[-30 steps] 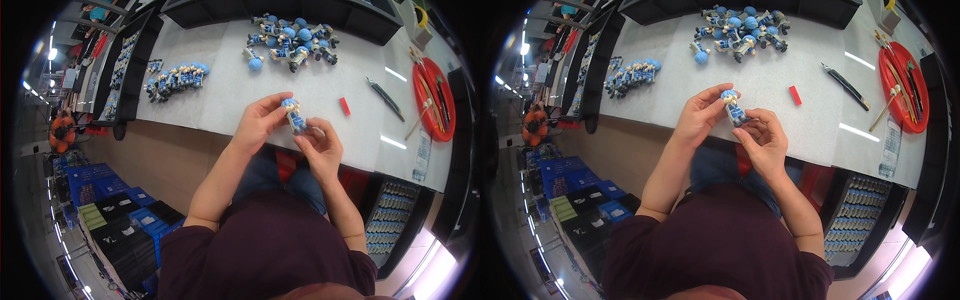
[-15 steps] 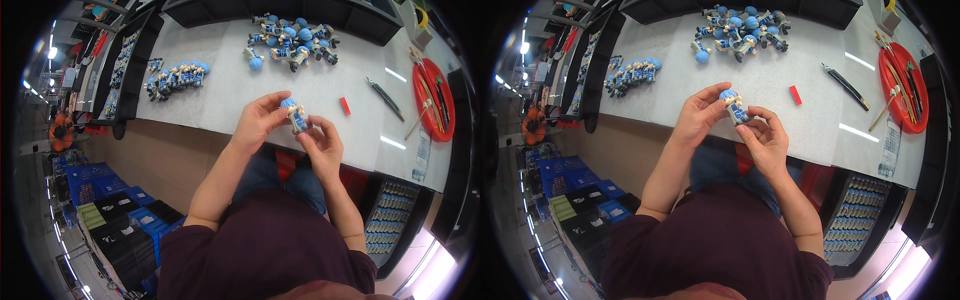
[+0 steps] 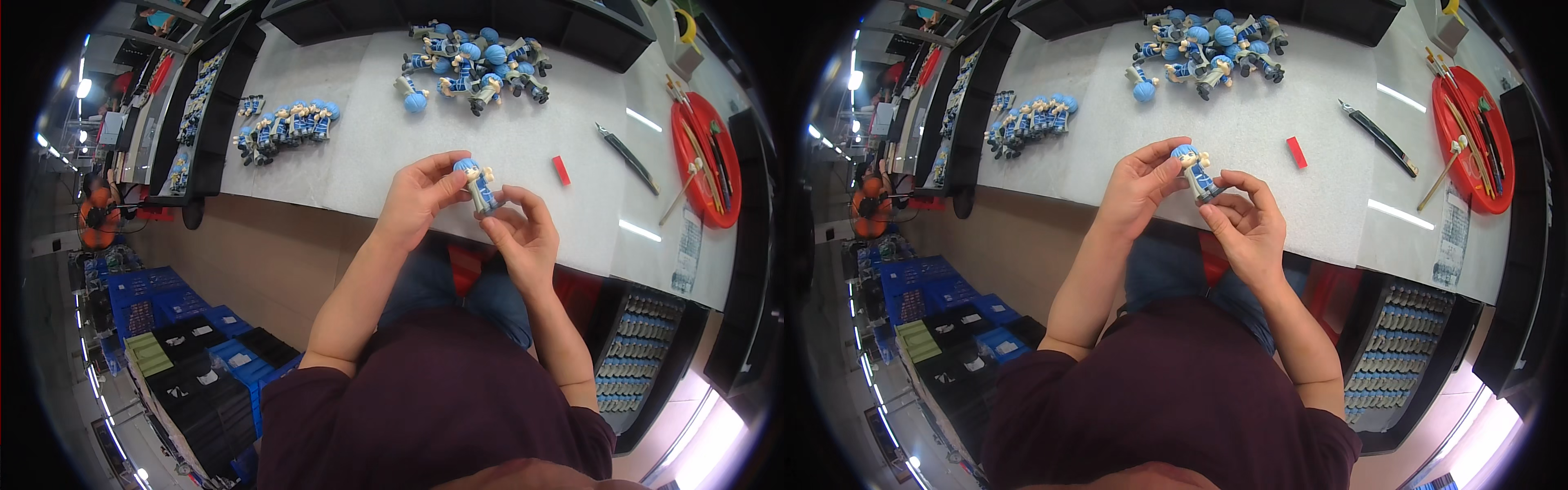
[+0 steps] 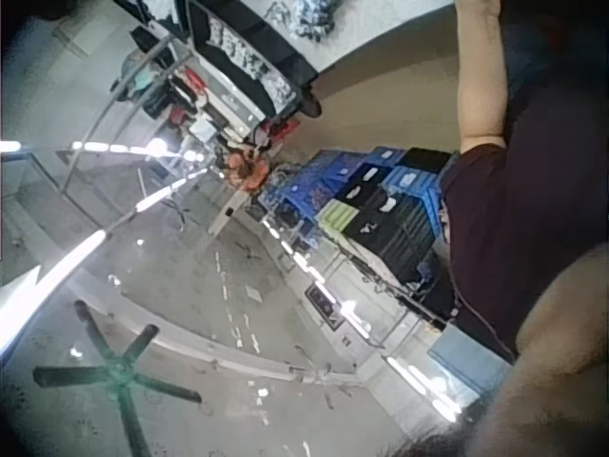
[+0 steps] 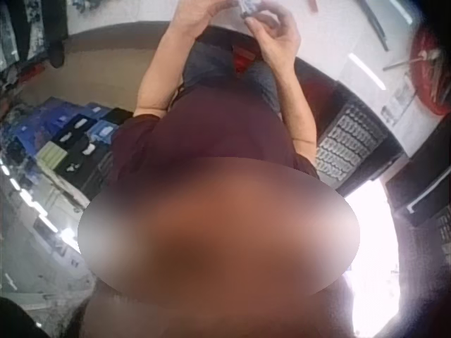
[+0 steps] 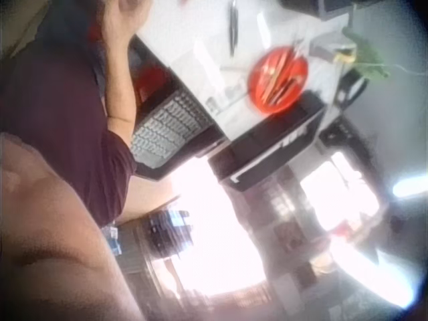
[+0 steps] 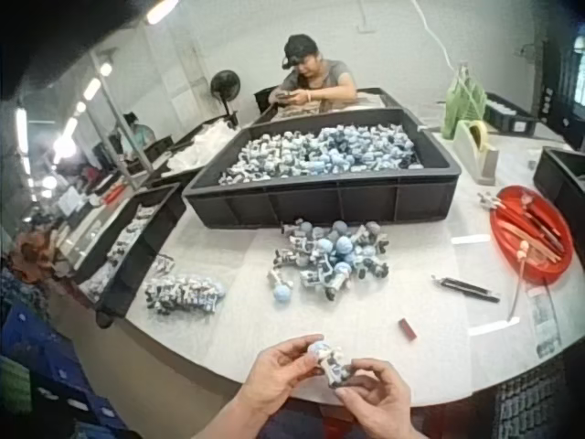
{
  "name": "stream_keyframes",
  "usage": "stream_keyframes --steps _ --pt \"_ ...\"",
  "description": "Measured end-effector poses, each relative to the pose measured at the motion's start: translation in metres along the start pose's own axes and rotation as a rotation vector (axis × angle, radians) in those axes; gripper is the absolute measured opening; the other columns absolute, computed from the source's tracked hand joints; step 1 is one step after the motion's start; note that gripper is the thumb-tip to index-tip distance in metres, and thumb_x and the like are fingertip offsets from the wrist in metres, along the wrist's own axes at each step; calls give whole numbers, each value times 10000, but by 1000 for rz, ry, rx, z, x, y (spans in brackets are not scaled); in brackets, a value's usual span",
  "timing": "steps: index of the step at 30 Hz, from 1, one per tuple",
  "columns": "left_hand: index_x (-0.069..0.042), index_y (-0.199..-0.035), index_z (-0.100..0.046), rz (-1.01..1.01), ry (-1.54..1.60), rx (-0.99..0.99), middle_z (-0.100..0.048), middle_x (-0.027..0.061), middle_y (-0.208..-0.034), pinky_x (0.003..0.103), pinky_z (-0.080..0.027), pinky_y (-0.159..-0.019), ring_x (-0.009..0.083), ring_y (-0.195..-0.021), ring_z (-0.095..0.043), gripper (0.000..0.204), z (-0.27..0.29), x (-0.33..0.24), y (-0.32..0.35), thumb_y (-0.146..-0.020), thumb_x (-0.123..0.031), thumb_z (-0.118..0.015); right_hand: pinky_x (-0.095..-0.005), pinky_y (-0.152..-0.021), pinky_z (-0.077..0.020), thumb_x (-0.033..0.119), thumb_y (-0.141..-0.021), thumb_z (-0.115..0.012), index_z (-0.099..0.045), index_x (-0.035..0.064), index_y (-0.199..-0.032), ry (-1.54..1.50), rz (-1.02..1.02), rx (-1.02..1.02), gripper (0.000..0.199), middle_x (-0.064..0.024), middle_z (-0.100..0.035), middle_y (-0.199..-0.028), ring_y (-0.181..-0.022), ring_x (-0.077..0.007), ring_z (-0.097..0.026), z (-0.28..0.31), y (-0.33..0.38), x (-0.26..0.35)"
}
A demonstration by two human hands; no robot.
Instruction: The person assembles small blue and white figurines by hand. They pick up a body and a head, attach them together, and place the completed figure into a black tray. This process is repeated multiple times.
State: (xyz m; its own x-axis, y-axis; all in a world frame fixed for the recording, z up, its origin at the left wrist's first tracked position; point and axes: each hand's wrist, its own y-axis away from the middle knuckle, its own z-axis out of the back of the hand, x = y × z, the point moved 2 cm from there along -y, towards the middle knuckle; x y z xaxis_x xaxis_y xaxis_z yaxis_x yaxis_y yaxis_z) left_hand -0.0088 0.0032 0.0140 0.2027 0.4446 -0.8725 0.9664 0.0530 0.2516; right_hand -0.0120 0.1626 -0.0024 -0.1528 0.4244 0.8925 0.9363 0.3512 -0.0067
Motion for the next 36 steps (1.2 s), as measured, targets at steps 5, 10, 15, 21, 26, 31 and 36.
stream_keyframes --steps 5,10,15,21,26,31,36 --pt "27 -1142 -516 0 -10 -23 -591 87 -1015 281 -492 -781 140 -913 -579 308 2 -1 3 -860 -89 -560 -227 -667 -522 -80 -788 -572 -428 -45 -1144 123 91 -118 386 -144 -532 -1043 -794 -149 -606 -4 6 6" --pt "25 -1133 -519 10 -10 -4 -597 85 -1007 279 -494 -778 137 -908 -584 303 1 -1 4 -859 -97 -563 -200 -464 -452 -98 -728 -621 -515 -10 -1082 610 545 -137 380 -111 -636 -876 -597 -95 -590 -2 7 6" --pt "25 -1122 -526 20 -12 -7 -604 89 -989 280 -497 -773 140 -890 -592 292 -1 -1 4 -863 -104 -558 -223 -435 -424 -105 -686 -647 -522 3 -1103 849 779 -25 449 -88 -639 -809 -552 -127 -567 -2 3 13" --pt "47 -1096 -529 34 -8 34 -598 102 -979 289 -502 -775 163 -886 -591 287 -2 -3 6 -852 -96 -578 -245 -447 -427 -104 -668 -652 -526 21 -1132 989 826 167 496 -76 -629 -754 -528 -136 -549 3 -4 28" --pt "41 -1097 -539 23 -3 38 -609 105 -960 310 -509 -770 164 -877 -597 277 -6 -1 7 -852 -83 -570 -216 -495 -419 -105 -713 -623 -507 17 -1147 708 643 117 465 -61 -589 -718 -558 -99 -528 8 -4 34" --pt "45 -1097 -540 -38 -79 4 -608 105 -951 314 -511 -773 158 -874 -595 278 -2 -3 5 -847 -72 -575 -196 -591 -412 -113 -779 -560 -481 1 -1132 546 397 -11 379 -57 -538 -804 -650 -76 -491 30 21 39" --pt "56 -1088 -537 -34 -44 -8 -599 105 -971 299 -511 -777 169 -879 -593 269 5 -4 5 -843 -48 -574 -219 -578 -397 -60 -831 -511 -581 9 -974 991 277 97 174 -90 -539 -813 -626 -134 -508 48 35 73"
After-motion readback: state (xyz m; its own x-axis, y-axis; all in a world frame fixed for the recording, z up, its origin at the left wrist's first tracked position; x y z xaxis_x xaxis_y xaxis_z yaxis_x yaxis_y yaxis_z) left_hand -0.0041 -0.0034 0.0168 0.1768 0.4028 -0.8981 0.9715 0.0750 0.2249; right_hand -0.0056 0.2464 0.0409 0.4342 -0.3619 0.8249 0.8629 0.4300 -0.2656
